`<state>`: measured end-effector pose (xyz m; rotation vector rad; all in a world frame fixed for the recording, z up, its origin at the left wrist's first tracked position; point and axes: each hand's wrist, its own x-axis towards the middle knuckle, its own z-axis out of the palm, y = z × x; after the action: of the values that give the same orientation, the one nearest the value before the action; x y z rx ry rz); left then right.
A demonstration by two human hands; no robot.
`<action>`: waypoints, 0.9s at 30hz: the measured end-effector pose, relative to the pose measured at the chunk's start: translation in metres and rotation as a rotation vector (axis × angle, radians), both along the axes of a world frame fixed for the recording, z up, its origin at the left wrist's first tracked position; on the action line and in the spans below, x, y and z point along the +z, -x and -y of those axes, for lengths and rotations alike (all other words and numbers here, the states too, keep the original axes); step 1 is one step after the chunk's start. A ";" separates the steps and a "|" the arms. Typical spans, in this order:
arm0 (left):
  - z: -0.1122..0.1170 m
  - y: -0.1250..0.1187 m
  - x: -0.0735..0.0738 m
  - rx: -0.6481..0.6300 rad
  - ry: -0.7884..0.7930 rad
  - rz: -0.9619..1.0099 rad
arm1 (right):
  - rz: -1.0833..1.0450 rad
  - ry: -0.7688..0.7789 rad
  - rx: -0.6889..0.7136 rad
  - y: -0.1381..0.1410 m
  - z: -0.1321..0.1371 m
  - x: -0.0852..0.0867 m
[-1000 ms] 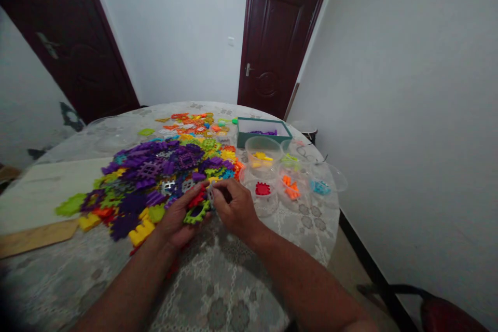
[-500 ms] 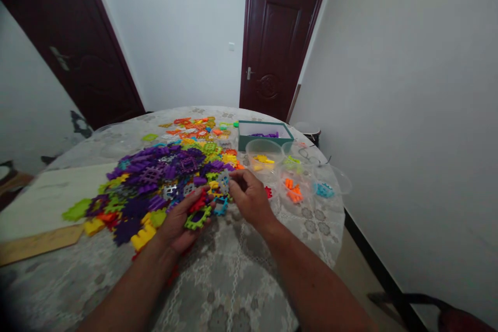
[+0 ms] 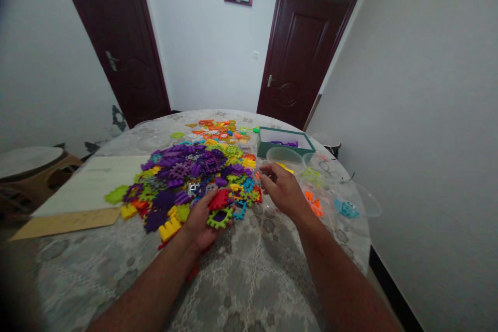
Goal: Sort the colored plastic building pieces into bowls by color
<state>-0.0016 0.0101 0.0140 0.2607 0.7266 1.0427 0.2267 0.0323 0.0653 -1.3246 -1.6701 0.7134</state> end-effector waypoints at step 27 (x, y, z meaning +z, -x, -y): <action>-0.003 0.005 -0.002 -0.018 -0.007 0.190 | 0.384 -0.176 0.320 0.070 -0.005 0.017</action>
<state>-0.0062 0.0133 0.0117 0.1713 0.5486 1.0378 0.1566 0.0372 0.0824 -1.1297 -2.2342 0.4945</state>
